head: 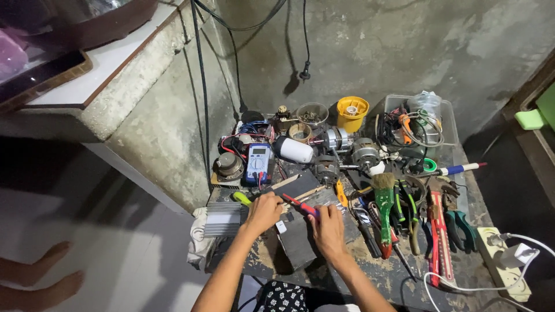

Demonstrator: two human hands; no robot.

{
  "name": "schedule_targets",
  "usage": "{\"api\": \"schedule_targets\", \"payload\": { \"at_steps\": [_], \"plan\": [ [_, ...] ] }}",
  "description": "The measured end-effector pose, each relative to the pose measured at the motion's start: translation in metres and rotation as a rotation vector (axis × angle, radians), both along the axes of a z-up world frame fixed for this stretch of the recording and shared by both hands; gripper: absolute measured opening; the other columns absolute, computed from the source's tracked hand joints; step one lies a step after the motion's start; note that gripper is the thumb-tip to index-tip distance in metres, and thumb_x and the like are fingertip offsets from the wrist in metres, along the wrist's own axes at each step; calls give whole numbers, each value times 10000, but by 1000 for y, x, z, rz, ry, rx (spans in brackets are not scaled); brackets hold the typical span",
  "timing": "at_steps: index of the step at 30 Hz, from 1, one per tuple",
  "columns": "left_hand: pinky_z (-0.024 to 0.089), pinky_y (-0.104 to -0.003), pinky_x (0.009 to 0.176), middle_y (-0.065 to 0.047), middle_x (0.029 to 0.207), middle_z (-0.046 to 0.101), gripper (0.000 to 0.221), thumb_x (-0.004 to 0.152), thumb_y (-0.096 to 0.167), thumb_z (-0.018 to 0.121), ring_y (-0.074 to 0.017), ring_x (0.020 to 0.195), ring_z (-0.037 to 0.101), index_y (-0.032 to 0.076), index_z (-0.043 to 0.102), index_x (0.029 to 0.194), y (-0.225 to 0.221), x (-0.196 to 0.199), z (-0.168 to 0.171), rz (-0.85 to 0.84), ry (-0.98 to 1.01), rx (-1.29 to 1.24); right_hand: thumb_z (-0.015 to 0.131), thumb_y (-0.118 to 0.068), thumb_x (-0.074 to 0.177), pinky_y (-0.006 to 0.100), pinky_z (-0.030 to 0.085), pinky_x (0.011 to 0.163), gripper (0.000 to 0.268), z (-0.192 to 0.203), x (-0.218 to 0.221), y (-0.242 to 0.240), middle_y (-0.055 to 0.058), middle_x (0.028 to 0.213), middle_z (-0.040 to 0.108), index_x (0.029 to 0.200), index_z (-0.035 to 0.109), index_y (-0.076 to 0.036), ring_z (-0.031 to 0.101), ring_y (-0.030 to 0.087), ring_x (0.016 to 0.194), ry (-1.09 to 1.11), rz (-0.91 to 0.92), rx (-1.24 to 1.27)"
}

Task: Repairing the internal circuitry of an electronic device by unscrewing the casing and inspecting components.

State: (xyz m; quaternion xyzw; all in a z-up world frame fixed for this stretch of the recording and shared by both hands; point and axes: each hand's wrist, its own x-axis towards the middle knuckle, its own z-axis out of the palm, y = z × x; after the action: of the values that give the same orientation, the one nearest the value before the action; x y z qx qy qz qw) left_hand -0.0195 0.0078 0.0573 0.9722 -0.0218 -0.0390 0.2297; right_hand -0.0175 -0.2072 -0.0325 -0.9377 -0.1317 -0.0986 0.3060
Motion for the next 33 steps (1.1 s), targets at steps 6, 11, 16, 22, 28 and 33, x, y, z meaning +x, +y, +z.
{"api": "schedule_targets", "payload": {
  "at_steps": [6,11,16,22,28,33],
  "plan": [
    [612,-504,598,-157,883,672,127,946,-22,597,-393,765,719,12,717,920,-3,11,-23,-166,-146,291,550,-364,1021,363,489,773,289,7,-5,0,92,1018,541,1116,576,-93,507,223,893,-32,-11,77],
    [606,-445,605,-177,983,671,297,792,-87,659,-342,840,704,4,644,1075,-7,19,-46,-261,-193,528,570,-356,1020,315,475,740,264,-1,-1,2,73,1005,544,1093,575,-103,496,195,861,-56,-38,61],
    [589,-485,616,-205,972,663,277,852,-91,521,-366,819,698,-17,595,1108,-19,16,-40,-194,-86,475,581,-347,1015,321,473,762,256,5,-5,2,79,1017,550,1094,579,-103,504,203,872,-22,-46,53],
    [628,-486,763,-257,1080,654,238,956,-70,541,-444,941,712,-85,582,1190,-16,3,-24,30,-40,182,595,-310,1006,295,474,778,227,-1,2,0,52,1015,557,1119,598,-113,506,174,872,-37,-25,115],
    [579,-449,851,-142,940,675,192,869,201,760,-383,979,711,63,750,1002,-5,-26,-44,501,-235,-332,617,-303,999,480,530,816,227,37,14,-19,183,917,597,1110,739,-146,659,464,913,116,96,415],
    [494,-516,1035,-247,1286,673,765,784,548,842,-391,1299,603,-7,633,1268,-20,-41,-87,992,148,-985,852,-299,832,391,528,846,312,75,16,-21,169,962,705,1113,784,-179,689,308,891,207,0,597]
  ]
}}
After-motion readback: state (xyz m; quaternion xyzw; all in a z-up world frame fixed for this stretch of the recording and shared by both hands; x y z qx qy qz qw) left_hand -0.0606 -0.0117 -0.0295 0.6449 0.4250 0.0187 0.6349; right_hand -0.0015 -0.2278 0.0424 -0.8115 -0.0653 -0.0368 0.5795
